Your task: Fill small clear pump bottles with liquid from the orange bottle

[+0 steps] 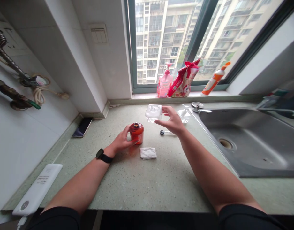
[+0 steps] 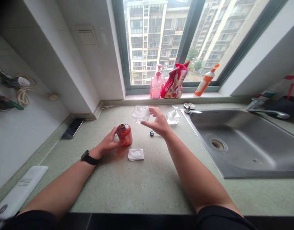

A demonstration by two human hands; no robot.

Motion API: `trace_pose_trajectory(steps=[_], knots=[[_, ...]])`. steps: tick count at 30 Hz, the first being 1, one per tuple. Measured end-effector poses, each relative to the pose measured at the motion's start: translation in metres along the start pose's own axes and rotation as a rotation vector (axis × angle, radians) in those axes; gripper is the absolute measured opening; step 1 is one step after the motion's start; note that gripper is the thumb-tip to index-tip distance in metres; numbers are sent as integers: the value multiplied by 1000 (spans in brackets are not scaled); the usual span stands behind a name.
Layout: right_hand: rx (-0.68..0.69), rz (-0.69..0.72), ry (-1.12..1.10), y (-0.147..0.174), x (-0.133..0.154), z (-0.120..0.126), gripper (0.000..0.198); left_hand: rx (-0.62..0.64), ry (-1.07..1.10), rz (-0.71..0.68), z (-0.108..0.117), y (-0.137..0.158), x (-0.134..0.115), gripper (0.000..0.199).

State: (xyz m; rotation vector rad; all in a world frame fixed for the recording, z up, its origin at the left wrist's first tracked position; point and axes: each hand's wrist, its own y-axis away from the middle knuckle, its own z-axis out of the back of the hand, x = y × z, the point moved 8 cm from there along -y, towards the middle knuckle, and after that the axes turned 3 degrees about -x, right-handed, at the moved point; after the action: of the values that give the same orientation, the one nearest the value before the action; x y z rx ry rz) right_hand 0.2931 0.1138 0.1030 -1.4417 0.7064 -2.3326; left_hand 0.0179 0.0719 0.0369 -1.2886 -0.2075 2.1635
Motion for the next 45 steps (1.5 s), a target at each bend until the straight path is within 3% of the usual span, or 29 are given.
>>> trace_pose_trajectory(steps=[8,13,17,32,45], knots=[[20,34,48,1,5,21,73,-24,-163,126,16,-21,-20,70],[35,98,132,0,7,28,71,-213,-158,184,11,-20,-25,70],[48,119,188,0,4,29,70,-342,-256,93,9,-10,-30,76],[225,146,309,5,5,19,68,-357,-524,29,7,0,-33,83],[292,176,353,12,11,7,66,-349,-601,32,6,1,-41,77]])
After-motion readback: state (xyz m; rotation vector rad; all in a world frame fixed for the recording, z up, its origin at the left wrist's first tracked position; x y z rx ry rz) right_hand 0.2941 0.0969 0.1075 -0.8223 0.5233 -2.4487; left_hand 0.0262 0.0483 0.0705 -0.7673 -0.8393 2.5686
